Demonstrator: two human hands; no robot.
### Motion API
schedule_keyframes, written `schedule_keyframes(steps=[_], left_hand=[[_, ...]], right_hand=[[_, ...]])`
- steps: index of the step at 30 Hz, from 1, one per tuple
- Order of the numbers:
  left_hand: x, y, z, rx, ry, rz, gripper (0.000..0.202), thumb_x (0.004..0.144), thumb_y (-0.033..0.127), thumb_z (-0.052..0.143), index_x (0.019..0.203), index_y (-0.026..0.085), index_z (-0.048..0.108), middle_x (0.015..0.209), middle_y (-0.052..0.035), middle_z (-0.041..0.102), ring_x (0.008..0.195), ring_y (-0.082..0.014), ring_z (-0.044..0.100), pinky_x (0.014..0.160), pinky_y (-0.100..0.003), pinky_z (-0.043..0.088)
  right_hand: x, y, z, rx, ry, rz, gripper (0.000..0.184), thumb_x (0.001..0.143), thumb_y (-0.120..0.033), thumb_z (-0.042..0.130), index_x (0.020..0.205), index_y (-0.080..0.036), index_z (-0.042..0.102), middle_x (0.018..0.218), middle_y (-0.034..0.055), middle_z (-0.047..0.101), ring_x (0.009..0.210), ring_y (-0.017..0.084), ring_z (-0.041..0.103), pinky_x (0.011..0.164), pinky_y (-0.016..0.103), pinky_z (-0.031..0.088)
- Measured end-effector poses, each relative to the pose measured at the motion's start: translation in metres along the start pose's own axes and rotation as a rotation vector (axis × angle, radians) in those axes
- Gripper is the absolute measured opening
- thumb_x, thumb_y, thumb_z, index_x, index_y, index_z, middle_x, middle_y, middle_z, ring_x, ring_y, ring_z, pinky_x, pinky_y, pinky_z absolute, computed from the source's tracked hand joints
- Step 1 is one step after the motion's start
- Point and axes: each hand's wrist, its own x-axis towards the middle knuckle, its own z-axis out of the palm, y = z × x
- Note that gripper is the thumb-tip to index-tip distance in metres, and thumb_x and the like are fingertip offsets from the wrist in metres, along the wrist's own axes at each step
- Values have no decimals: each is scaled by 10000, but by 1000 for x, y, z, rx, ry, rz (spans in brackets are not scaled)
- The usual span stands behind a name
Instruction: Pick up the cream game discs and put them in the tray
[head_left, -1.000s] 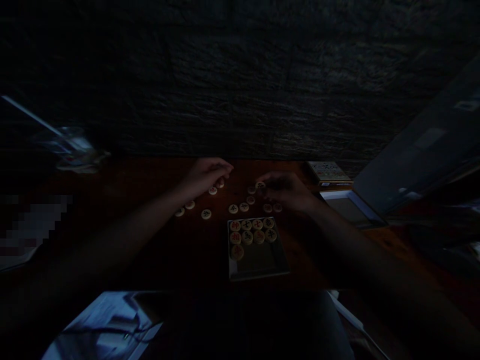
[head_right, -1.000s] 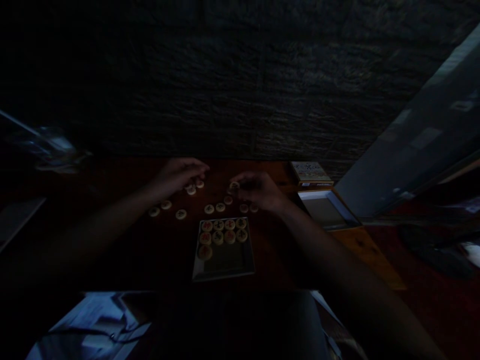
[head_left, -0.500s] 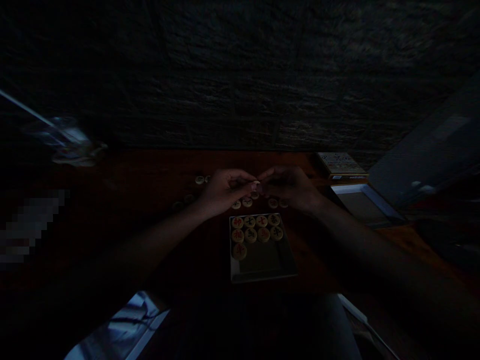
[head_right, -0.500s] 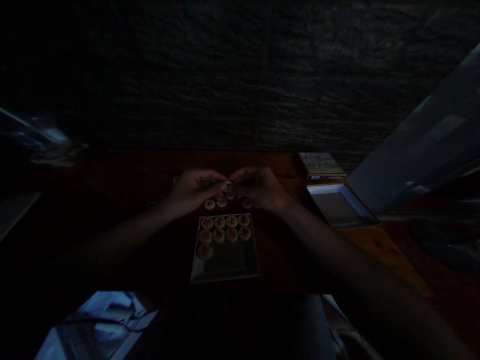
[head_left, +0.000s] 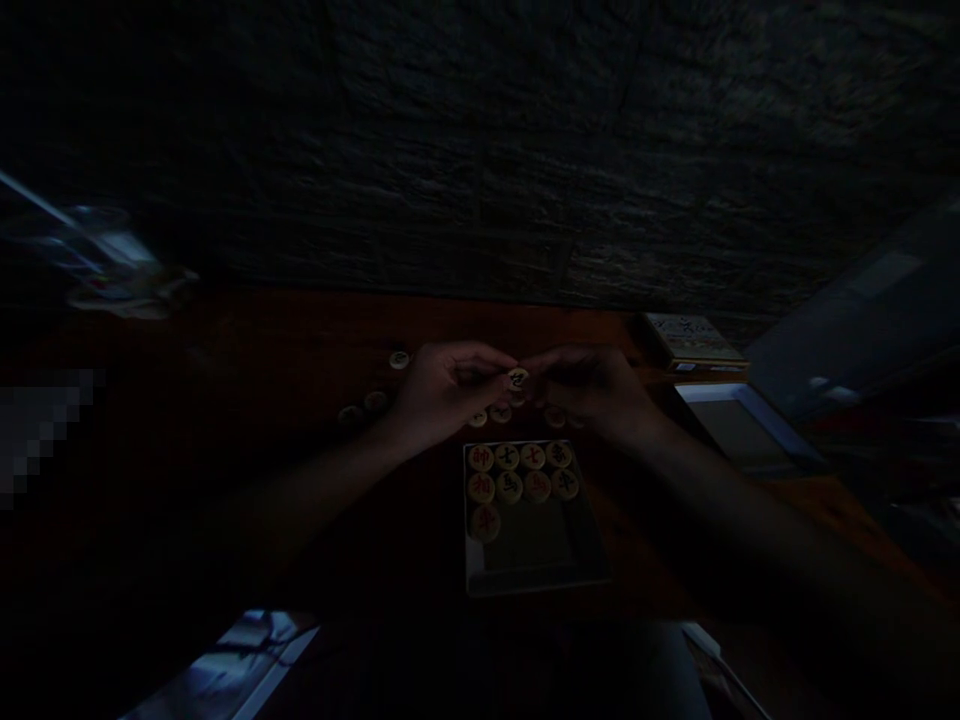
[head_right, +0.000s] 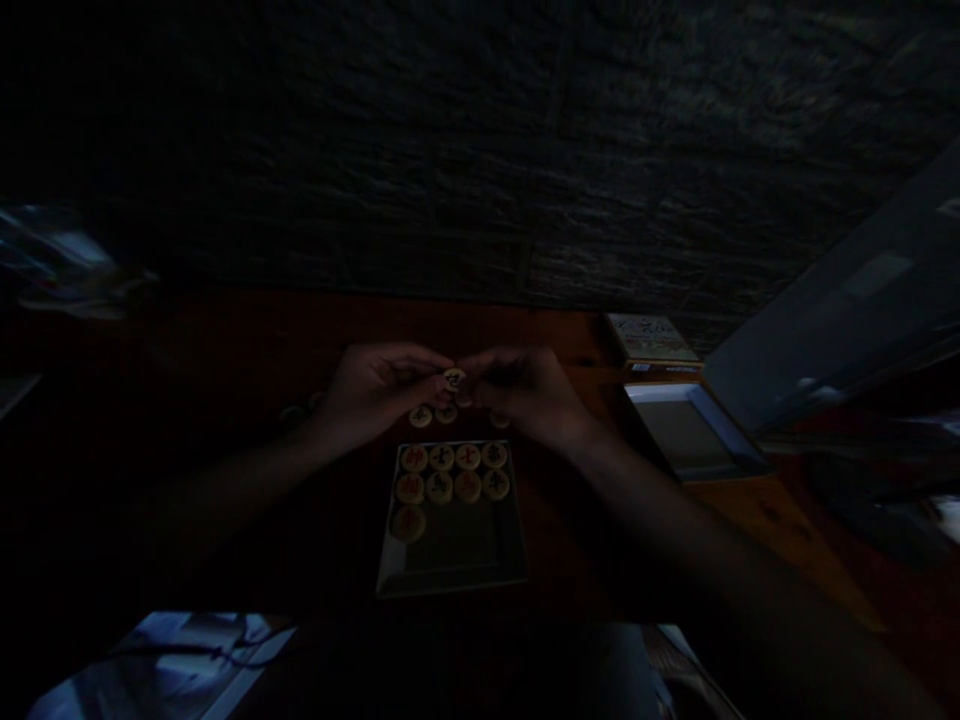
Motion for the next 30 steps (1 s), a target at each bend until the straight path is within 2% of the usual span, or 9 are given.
schedule_keyframes(steps=[7, 12, 16, 19, 24, 27, 30], left_hand=[[-3, 4, 1, 68, -39, 19, 257, 791, 244, 820, 1025, 152, 765, 894, -86, 814, 734, -197, 784, 633, -263, 629], [-4, 0, 2, 101, -80, 138, 252, 755, 170, 827, 1000, 156, 771, 952, -71, 819, 841, -194, 793, 763, -268, 638], [-5, -1, 3, 119, -83, 149, 259, 765, 157, 815, 1020, 163, 770, 958, -64, 820, 847, -190, 793, 781, -272, 642], [-4, -1, 2, 132, -50, 163, 261, 768, 150, 810, 1026, 165, 773, 960, -63, 819, 847, -185, 790, 764, -261, 639], [1, -2, 2, 117, 16, 159, 218, 779, 198, 832, 983, 152, 771, 916, -71, 810, 817, -179, 780, 727, -246, 625], [2, -3, 2, 76, 29, 153, 200, 797, 247, 830, 961, 155, 761, 912, -71, 806, 818, -186, 780, 730, -263, 631], [3, -4, 2, 48, 44, 131, 205, 810, 302, 826, 924, 152, 747, 880, -68, 797, 793, -193, 779, 711, -278, 639]], right_hand=[[0, 2, 3, 18, 73, -48, 408, 682, -424, 921, 956, -147, 801, 719, 40, 752, 477, 103, 594, 375, 186, 408], [-1, 2, 9, 42, 67, -41, 401, 622, -443, 958, 816, -138, 785, 646, 26, 722, 475, 89, 572, 403, 178, 407], [-1, 1, 12, 32, 62, -31, 383, 632, -465, 951, 744, -143, 778, 627, 34, 723, 508, 99, 612, 457, 185, 453], [-1, 1, 10, 31, 54, -27, 388, 659, -498, 931, 774, -151, 802, 645, 44, 735, 530, 113, 637, 467, 194, 468], [-3, 1, 8, -14, 53, -63, 382, 742, -502, 879, 920, -166, 838, 722, 52, 758, 557, 114, 623, 436, 192, 416], [-3, -1, 9, -48, 47, -108, 356, 769, -460, 868, 965, -164, 840, 796, 69, 790, 613, 129, 654, 488, 208, 455], [-3, -1, 10, -76, 37, -155, 349, 754, -433, 879, 967, -159, 841, 785, 65, 790, 640, 147, 677, 540, 232, 499]])
